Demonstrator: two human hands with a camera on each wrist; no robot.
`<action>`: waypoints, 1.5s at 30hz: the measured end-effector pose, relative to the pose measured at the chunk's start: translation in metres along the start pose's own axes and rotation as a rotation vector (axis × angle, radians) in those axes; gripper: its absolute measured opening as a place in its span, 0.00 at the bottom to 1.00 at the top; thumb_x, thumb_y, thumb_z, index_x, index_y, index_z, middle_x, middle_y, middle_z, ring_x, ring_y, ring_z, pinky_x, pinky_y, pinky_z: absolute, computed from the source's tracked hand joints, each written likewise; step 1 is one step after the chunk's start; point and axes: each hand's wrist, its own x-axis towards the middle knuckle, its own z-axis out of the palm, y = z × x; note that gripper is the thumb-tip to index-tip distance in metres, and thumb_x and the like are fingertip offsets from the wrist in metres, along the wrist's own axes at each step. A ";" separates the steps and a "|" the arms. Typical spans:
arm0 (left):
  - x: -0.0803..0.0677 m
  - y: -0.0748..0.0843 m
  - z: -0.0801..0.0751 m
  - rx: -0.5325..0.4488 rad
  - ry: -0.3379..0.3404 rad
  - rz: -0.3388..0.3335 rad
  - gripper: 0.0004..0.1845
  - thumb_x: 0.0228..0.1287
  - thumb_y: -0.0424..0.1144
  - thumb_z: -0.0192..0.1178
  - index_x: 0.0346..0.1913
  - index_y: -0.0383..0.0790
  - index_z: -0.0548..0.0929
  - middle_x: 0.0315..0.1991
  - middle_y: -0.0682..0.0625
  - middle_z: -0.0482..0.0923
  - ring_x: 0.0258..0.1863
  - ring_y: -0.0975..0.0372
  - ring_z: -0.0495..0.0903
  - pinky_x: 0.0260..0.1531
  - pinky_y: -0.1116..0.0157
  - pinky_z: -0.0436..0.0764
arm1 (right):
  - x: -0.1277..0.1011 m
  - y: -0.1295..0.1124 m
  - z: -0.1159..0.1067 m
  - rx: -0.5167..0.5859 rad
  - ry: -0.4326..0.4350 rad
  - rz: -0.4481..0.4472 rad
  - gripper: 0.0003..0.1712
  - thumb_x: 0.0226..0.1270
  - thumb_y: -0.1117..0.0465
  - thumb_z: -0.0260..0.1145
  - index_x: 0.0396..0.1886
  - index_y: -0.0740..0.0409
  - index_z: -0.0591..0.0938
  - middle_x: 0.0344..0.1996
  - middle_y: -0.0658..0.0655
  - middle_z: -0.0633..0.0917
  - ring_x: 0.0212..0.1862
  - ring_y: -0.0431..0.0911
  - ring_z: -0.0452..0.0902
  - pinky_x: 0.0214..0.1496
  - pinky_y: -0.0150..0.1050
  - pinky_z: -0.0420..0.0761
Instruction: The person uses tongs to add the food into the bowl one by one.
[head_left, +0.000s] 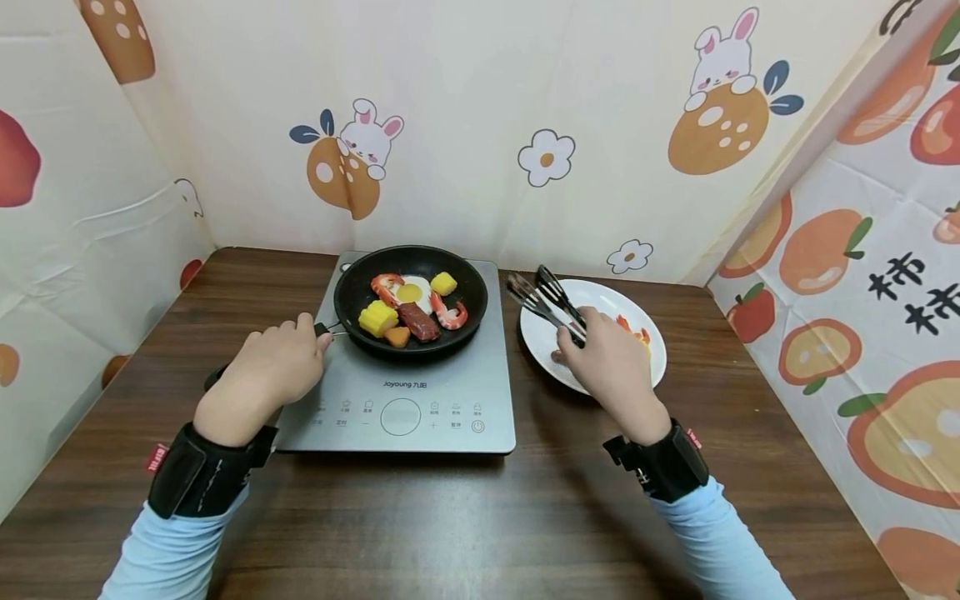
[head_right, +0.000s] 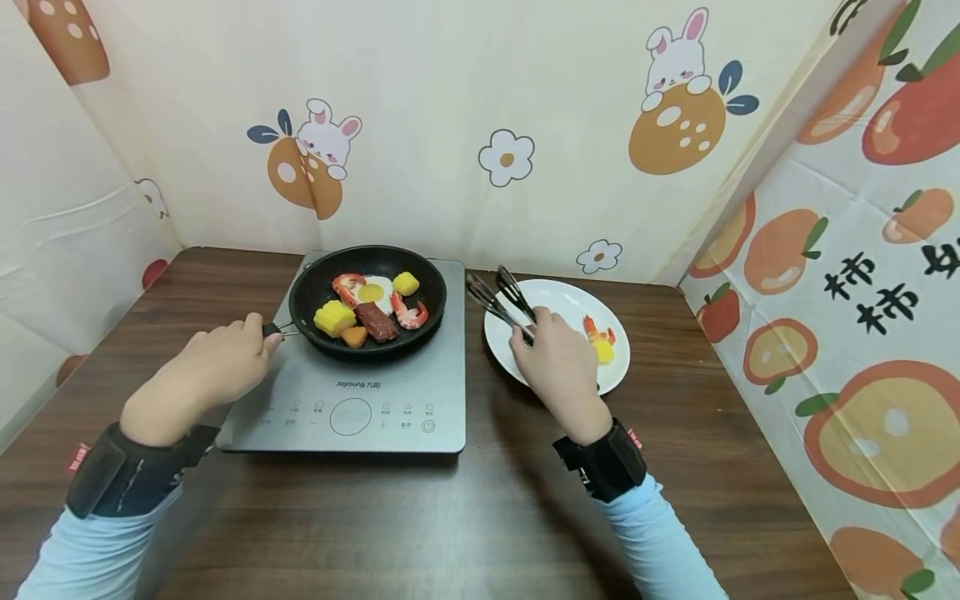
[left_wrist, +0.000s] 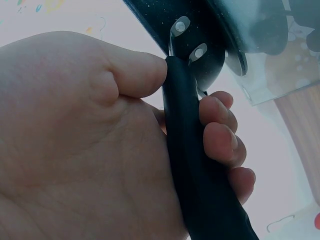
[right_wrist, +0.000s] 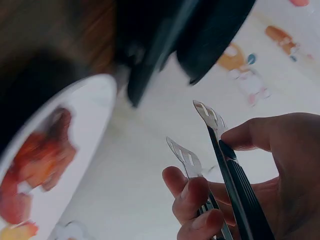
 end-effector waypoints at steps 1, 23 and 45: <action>0.000 0.000 0.000 0.000 0.000 0.001 0.25 0.84 0.45 0.37 0.54 0.19 0.66 0.44 0.28 0.76 0.44 0.39 0.78 0.48 0.41 0.73 | 0.000 0.006 0.001 -0.004 -0.006 0.015 0.20 0.72 0.46 0.56 0.48 0.57 0.81 0.31 0.58 0.85 0.28 0.53 0.81 0.21 0.44 0.69; -0.002 -0.001 -0.003 0.004 0.017 -0.003 0.25 0.84 0.45 0.37 0.54 0.19 0.67 0.44 0.28 0.75 0.44 0.39 0.78 0.47 0.42 0.73 | -0.017 0.051 -0.005 -0.146 -0.178 0.144 0.23 0.71 0.47 0.53 0.28 0.62 0.78 0.24 0.61 0.80 0.24 0.54 0.73 0.20 0.46 0.67; -0.002 0.001 0.001 0.017 0.016 0.007 0.24 0.84 0.45 0.39 0.53 0.19 0.67 0.42 0.29 0.76 0.43 0.40 0.78 0.48 0.41 0.73 | 0.021 0.042 0.028 -0.114 -0.146 0.071 0.19 0.73 0.53 0.56 0.31 0.64 0.79 0.23 0.62 0.81 0.24 0.55 0.77 0.19 0.49 0.70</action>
